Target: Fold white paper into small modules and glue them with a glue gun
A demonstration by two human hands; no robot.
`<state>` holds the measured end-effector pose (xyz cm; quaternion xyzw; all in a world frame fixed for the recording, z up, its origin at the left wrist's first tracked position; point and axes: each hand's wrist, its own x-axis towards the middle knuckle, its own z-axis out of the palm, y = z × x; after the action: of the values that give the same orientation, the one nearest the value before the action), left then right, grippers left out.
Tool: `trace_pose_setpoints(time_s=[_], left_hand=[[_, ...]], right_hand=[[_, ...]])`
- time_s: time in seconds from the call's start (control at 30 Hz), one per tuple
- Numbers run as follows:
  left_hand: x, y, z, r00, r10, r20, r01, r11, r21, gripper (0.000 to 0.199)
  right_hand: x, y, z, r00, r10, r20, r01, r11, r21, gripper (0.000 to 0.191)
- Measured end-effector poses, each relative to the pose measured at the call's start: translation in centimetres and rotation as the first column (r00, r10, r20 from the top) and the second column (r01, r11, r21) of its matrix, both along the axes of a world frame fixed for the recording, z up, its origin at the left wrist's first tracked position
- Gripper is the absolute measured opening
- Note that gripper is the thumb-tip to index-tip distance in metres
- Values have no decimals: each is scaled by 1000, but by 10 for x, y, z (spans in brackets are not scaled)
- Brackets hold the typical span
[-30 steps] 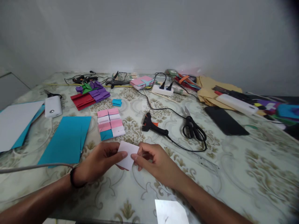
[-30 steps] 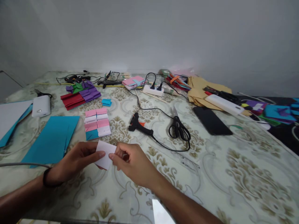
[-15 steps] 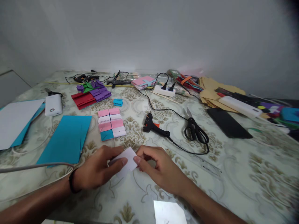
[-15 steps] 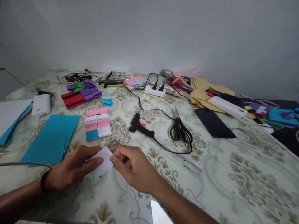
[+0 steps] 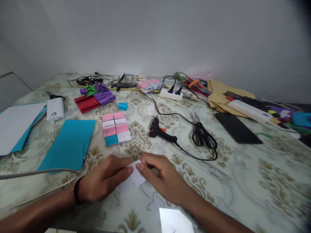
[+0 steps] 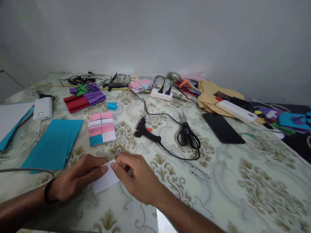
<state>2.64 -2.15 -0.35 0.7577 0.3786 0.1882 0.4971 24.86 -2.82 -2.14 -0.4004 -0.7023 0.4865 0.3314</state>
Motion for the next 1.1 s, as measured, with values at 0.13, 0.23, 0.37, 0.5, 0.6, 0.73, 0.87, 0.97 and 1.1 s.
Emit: trace_pose_setpoints(time_s=[0.13, 0.23, 0.37, 0.5, 0.6, 0.73, 0.87, 0.97, 1.1], left_hand=[[1, 0, -1, 1000, -2, -9, 1, 1000, -9, 44], [2, 0, -2, 1000, 7, 6, -7, 1000, -4, 46], [3, -1, -3, 999, -36, 15, 36, 999, -19, 45], [3, -1, -1, 999, -51, 0, 51, 999, -14, 45], [3, -1, 1, 998, -51, -21, 51, 999, 4, 46], [2, -1, 2, 999, 21, -47, -17, 998, 68, 47], [1, 1, -1, 997, 61, -47, -56, 993, 102, 47], [2, 1, -4, 996, 47, -72, -39, 993, 109, 48], [4, -1, -7, 993, 20, -120, -9, 996, 90, 47]], right_hand=[[0, 0, 0, 1000, 3, -8, -2, 999, 49, 41], [-1, 0, 0, 1000, -7, -11, 8, 1000, 27, 39], [-3, -1, 0, 1000, 13, -23, -14, 1000, -21, 32], [-4, -2, 0, 999, 24, -45, -23, 999, 28, 33], [-2, -1, 1, 999, 24, -36, -23, 999, 34, 33], [1, 3, 3, 1000, -23, 6, 23, 1000, -3, 32], [1, 4, 3, 998, -49, 26, 49, 999, 7, 28], [0, 3, 1, 999, -36, 15, 35, 999, 36, 25], [-1, 3, -1, 1000, 15, 1, -15, 997, 74, 24]])
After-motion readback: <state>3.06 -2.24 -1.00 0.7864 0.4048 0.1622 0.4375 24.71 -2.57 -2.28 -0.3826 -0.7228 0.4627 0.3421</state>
